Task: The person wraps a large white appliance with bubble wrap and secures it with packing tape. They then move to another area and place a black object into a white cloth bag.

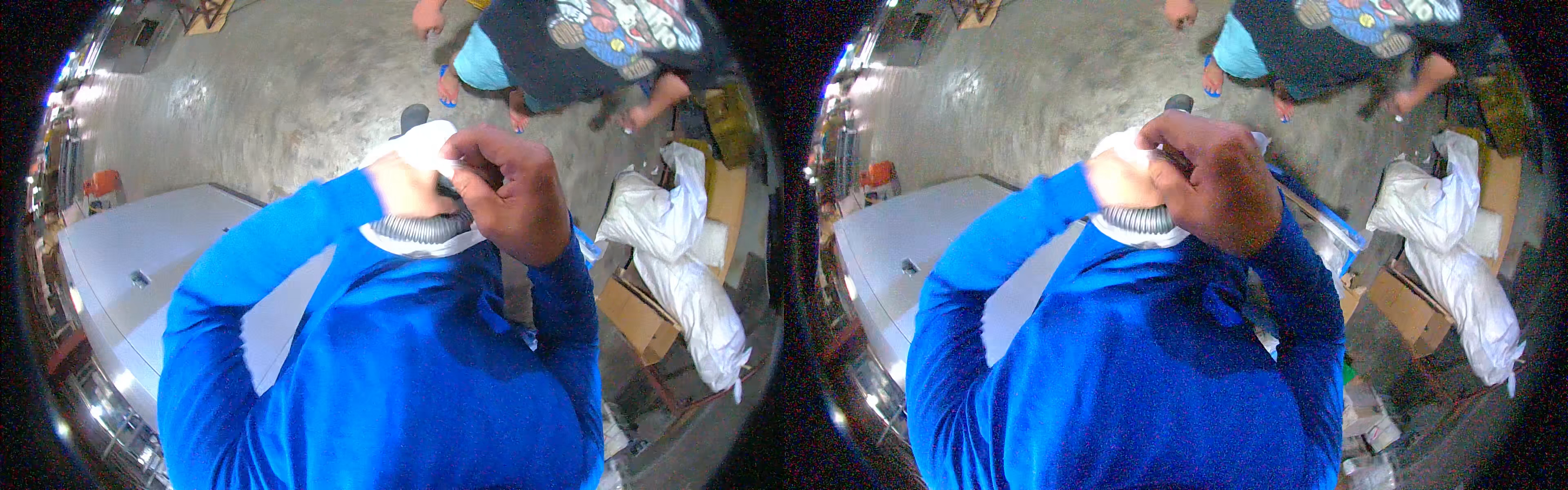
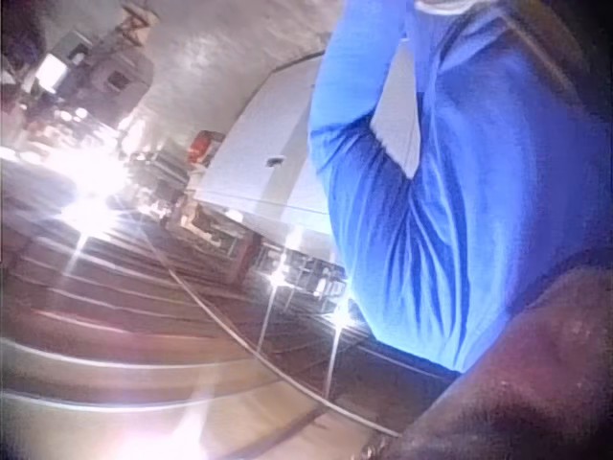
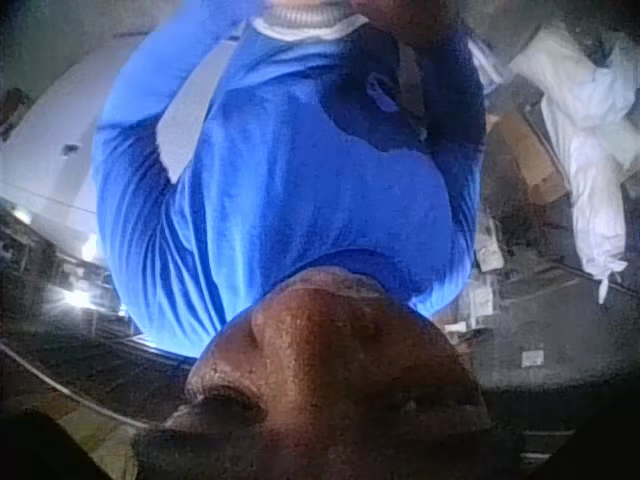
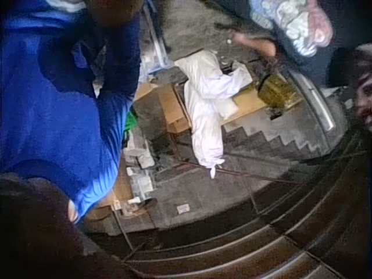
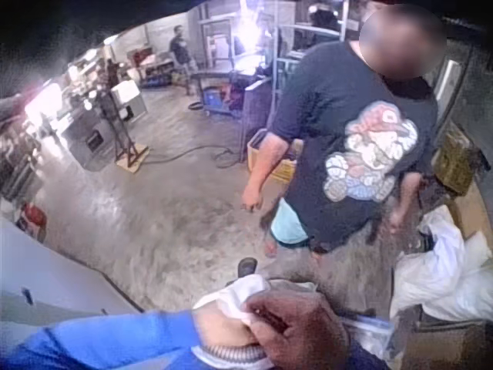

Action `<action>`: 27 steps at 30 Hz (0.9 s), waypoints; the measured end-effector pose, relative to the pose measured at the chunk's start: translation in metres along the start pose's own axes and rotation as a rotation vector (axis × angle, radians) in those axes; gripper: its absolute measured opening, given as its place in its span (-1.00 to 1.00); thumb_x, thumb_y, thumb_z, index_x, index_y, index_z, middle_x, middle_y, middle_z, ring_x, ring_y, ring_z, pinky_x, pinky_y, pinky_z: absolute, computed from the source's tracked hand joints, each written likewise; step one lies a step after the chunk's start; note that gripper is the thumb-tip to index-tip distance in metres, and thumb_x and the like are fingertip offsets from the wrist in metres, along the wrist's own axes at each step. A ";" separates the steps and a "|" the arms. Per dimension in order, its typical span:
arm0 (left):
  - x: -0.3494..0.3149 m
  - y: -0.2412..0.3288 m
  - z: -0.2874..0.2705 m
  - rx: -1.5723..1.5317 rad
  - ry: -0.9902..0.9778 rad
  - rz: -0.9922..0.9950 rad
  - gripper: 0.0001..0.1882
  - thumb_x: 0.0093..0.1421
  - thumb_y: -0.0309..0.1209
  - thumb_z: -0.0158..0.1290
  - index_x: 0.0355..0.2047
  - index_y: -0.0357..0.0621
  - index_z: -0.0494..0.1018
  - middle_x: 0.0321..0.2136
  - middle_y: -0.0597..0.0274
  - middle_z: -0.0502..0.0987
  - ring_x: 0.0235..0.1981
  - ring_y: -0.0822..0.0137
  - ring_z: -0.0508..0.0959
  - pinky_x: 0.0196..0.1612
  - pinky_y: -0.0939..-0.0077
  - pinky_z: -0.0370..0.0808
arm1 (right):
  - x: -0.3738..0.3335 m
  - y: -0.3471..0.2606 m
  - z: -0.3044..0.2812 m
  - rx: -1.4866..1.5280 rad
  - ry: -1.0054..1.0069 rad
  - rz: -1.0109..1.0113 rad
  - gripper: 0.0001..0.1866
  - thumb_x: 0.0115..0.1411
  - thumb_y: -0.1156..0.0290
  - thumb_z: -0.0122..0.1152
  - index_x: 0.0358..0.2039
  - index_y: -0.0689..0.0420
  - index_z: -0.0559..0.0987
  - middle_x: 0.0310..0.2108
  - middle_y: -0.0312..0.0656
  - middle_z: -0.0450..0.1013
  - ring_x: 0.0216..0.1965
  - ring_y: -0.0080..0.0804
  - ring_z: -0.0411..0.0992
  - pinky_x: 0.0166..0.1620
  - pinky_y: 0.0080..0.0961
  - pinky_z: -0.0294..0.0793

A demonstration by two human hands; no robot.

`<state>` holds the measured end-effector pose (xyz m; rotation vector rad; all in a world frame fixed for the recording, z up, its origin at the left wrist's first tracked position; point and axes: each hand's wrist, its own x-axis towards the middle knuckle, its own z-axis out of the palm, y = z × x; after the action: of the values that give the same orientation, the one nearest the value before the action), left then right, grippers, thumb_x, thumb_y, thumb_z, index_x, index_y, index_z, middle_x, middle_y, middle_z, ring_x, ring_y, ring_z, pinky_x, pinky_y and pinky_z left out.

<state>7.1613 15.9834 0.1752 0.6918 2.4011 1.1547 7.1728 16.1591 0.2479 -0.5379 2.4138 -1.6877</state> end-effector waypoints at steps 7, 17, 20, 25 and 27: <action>-0.023 0.018 -0.012 0.119 -0.116 -0.087 -0.44 0.05 -0.44 0.21 0.12 -0.09 0.43 -0.06 -0.21 0.53 -0.04 -0.23 0.53 0.03 0.04 0.50 | -0.014 0.028 -0.026 -0.295 0.224 0.127 -0.91 0.20 0.57 0.26 -0.26 0.24 0.59 -0.47 -0.34 0.51 -0.45 -0.71 0.37 -0.36 -0.69 0.36; -0.103 0.020 -0.034 -0.031 0.151 0.058 -0.47 -0.02 -0.54 0.23 0.02 0.13 0.51 0.14 -0.04 0.38 -0.08 -0.11 0.59 -0.06 0.15 0.61 | -0.017 0.015 -0.002 -0.048 0.239 0.136 -0.88 0.15 0.51 0.31 -0.29 0.23 0.60 -0.53 -0.16 0.52 -0.54 -0.55 0.44 -0.45 -0.53 0.39; -0.104 0.028 -0.041 0.063 0.089 0.063 -0.50 0.00 -0.57 0.19 -0.02 0.14 0.53 0.14 -0.03 0.38 -0.18 -0.06 0.63 -0.14 0.18 0.64 | -0.017 0.006 -0.005 -0.021 0.192 0.127 -0.89 0.16 0.52 0.30 -0.29 0.23 0.60 -0.52 -0.18 0.53 -0.52 -0.56 0.45 -0.44 -0.54 0.40; -0.089 0.034 -0.050 0.243 -0.123 0.062 -0.50 -0.01 -0.61 0.11 -0.06 0.18 0.59 0.15 -0.02 0.36 -0.14 -0.15 0.59 -0.07 0.14 0.60 | -0.010 -0.003 -0.009 -0.045 0.252 0.050 -0.90 0.17 0.52 0.30 -0.29 0.22 0.60 -0.47 -0.17 0.55 -0.46 -0.53 0.49 -0.36 -0.56 0.46; -0.086 0.026 -0.045 0.276 -0.176 0.159 -0.47 0.01 -0.53 0.08 0.04 0.13 0.53 -0.07 0.05 0.50 -0.29 -0.06 0.61 -0.22 0.13 0.61 | -0.007 -0.002 -0.010 -0.035 0.218 0.037 -0.89 0.20 0.53 0.30 -0.26 0.23 0.60 -0.45 -0.25 0.54 -0.41 -0.61 0.46 -0.31 -0.63 0.44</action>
<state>7.2131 15.9195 0.2333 1.0421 2.4116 0.7858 7.1765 16.1701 0.2525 -0.3255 2.5876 -1.7764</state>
